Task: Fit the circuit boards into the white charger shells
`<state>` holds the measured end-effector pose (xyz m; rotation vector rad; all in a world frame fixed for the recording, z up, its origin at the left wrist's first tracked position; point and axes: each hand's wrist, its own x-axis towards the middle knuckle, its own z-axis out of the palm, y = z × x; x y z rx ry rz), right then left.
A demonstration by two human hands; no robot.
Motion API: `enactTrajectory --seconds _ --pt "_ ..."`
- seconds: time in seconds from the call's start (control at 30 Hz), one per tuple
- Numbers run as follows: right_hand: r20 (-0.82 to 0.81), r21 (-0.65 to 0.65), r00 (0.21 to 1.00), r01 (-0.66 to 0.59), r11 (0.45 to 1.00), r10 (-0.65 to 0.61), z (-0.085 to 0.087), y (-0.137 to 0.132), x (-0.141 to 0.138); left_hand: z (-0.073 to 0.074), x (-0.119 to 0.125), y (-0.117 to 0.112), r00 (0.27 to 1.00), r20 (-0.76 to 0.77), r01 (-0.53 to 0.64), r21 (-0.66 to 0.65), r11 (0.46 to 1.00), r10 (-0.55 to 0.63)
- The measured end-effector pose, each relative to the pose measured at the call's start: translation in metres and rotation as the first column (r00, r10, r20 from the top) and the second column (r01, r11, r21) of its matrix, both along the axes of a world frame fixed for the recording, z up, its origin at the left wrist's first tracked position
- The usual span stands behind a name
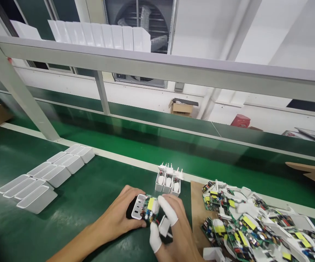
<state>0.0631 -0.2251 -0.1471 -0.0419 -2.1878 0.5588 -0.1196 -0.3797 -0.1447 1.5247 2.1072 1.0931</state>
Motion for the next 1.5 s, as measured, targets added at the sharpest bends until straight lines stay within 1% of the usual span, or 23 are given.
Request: enactTrajectory --seconds 0.03,0.1,0.17,0.33,0.53,0.77,0.87,0.93,1.13,1.2,1.3,1.5 --pt "0.000 0.019 1.000 -0.018 1.000 0.018 -0.001 -0.003 -0.001 -0.003 0.001 0.002 0.998 -0.059 0.002 0.064 0.998 0.002" --pt "-0.010 0.075 1.000 -0.010 0.997 0.011 -0.004 -0.008 -0.004 -0.010 0.002 0.003 0.988 -0.153 0.009 0.155 0.988 0.015" --pt "-0.015 0.109 1.000 0.016 0.994 -0.014 -0.009 -0.010 -0.005 -0.014 0.003 0.003 0.976 -0.215 0.012 0.193 0.981 0.030" --pt "0.007 0.121 1.000 0.019 0.993 -0.020 -0.018 -0.010 -0.006 -0.015 0.003 0.002 0.961 -0.277 0.039 0.189 0.981 0.015" --pt "0.036 0.141 0.996 0.073 0.987 -0.078 -0.027 -0.009 -0.007 -0.014 0.006 0.002 0.964 -0.267 0.044 0.160 0.986 0.000" --pt "0.050 0.146 0.996 0.068 0.987 -0.077 -0.031 -0.009 -0.006 -0.015 0.006 0.004 0.958 -0.286 0.049 0.162 0.985 -0.001" --pt "0.057 0.152 0.995 0.076 0.985 -0.085 -0.030 -0.009 -0.006 -0.014 0.005 0.004 0.953 -0.304 0.059 0.175 0.983 -0.003" --pt "0.044 0.157 0.995 0.078 0.985 -0.085 -0.025 -0.010 -0.007 -0.014 0.006 0.004 0.950 -0.314 0.060 0.180 0.982 0.000" --pt "0.038 0.204 0.998 0.046 0.978 -0.055 0.000 -0.011 -0.004 -0.013 0.008 0.002 0.954 -0.300 0.059 0.146 0.988 -0.013" --pt "0.045 0.199 0.997 0.046 0.979 -0.056 0.005 -0.012 -0.003 -0.013 0.008 0.003 0.955 -0.296 0.059 0.146 0.988 -0.014" --pt "0.059 0.189 0.997 0.042 0.981 -0.054 0.005 -0.013 -0.002 -0.013 0.008 0.004 0.958 -0.285 0.060 0.151 0.987 -0.014" --pt "0.105 0.188 0.994 0.022 0.982 -0.042 -0.008 -0.012 -0.001 -0.011 0.012 0.005 0.965 -0.263 0.062 0.136 0.989 -0.025"
